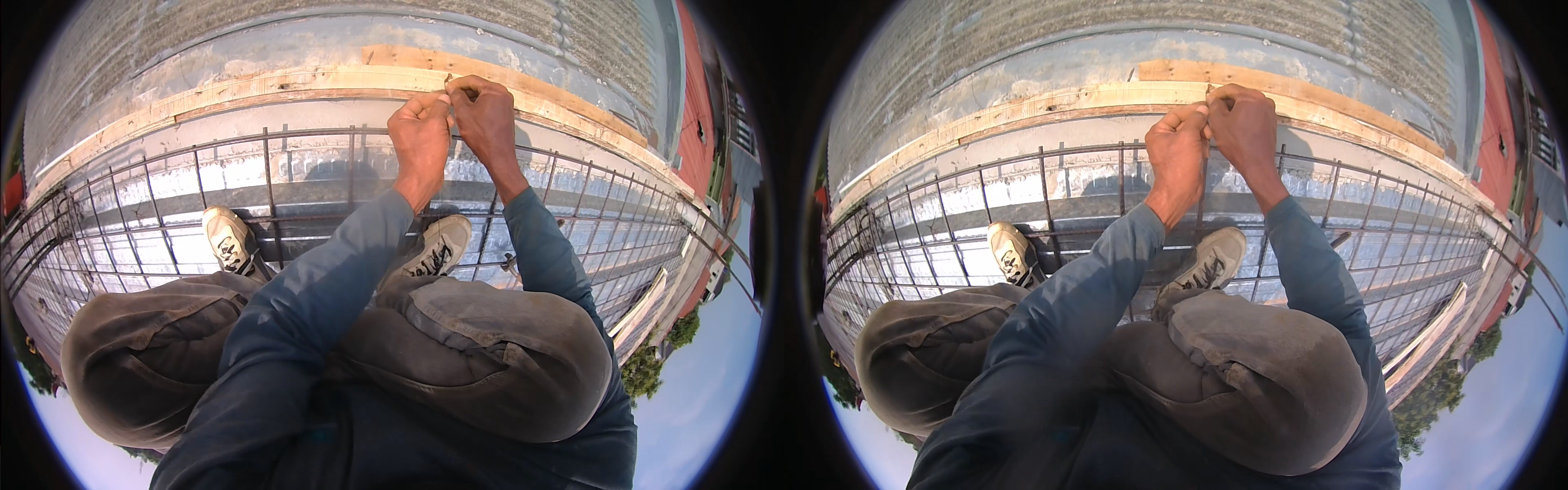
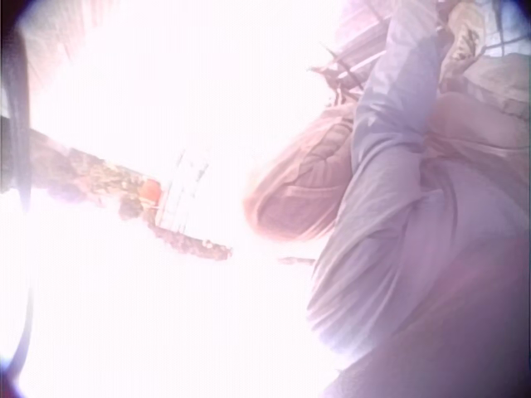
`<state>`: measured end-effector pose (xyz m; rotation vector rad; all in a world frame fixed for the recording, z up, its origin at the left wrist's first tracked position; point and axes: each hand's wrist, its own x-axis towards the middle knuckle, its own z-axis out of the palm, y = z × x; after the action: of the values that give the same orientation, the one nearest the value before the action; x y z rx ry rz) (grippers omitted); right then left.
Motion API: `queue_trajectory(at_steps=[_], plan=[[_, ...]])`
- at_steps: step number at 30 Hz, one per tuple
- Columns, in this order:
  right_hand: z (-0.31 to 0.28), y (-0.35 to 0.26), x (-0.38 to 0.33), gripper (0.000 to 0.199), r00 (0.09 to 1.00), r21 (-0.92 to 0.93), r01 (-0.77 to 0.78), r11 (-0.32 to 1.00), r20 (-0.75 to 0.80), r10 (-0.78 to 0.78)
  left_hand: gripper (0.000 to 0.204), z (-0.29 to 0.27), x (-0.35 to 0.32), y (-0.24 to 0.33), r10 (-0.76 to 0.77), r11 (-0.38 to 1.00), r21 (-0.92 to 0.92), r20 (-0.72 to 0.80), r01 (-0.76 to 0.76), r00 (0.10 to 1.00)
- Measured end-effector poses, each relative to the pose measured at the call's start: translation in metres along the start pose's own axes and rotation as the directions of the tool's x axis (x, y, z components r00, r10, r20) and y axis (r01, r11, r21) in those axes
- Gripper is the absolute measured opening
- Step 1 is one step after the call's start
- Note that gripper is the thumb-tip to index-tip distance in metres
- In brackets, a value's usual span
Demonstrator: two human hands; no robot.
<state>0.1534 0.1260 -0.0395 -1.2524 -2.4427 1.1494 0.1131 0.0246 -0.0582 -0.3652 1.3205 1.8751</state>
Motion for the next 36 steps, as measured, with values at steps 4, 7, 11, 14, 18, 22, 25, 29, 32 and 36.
queue_trajectory(at_steps=[4, 7, 11, 14, 18, 22, 25, 29, 32, 36], plan=[[-0.002, 0.002, 0.004, 0.022, 0.997, -0.054, 0.071, 0.996, -0.017, -0.072, 0.023, -0.014, 0.013, 0.018, -0.025, 0.961, 0.275, 0.127, -0.011, 0.992], [-0.009, -0.016, -0.001, 0.025, 0.998, -0.135, 0.011, 0.991, 0.055, -0.003, 0.031, -0.022, 0.033, 0.045, -0.197, 0.878, 0.477, 0.311, 0.026, 0.930], [-0.008, -0.013, -0.006, 0.027, 0.999, -0.181, -0.022, 0.983, 0.043, 0.031, 0.029, -0.024, 0.058, 0.108, -0.308, 0.514, 0.835, 0.390, -0.193, 0.868], [0.002, -0.020, -0.014, 0.029, 0.998, -0.352, 0.066, 0.934, 0.037, -0.056, 0.026, -0.028, 0.068, 0.105, 0.200, 0.106, 0.816, 0.542, -0.568, 0.816], [0.013, -0.006, -0.019, 0.021, 0.975, -0.417, 0.172, 0.892, -0.055, -0.214, 0.024, -0.029, 0.065, 0.095, 0.214, -0.191, 0.776, 0.631, -0.602, 0.745], [0.011, -0.011, -0.020, 0.016, 0.982, -0.435, 0.152, 0.888, -0.038, -0.187, 0.015, -0.032, 0.071, 0.091, 0.253, -0.162, 0.776, 0.630, -0.610, 0.734], [0.010, -0.010, -0.020, 0.016, 0.986, -0.326, 0.125, 0.937, -0.066, -0.155, 0.013, -0.034, 0.070, 0.091, 0.283, -0.197, 0.745, 0.666, -0.638, 0.690], [0.010, -0.006, -0.024, 0.020, 0.996, -0.142, 0.050, 0.989, -0.065, -0.060, 0.013, -0.049, 0.088, 0.091, 0.242, -0.146, 0.721, 0.690, -0.678, 0.682], [0.017, -0.004, -0.026, 0.020, 0.989, 0.097, -0.017, 0.995, -0.147, 0.032, 0.011, -0.046, 0.092, 0.095, 0.202, -0.098, 0.709, 0.701, -0.698, 0.684], [0.022, 0.015, -0.021, 0.020, 0.981, 0.383, -0.126, 0.915, -0.086, 0.171, 0.007, -0.037, 0.080, 0.090, 0.239, -0.267, 0.615, 0.788, -0.742, 0.567]])
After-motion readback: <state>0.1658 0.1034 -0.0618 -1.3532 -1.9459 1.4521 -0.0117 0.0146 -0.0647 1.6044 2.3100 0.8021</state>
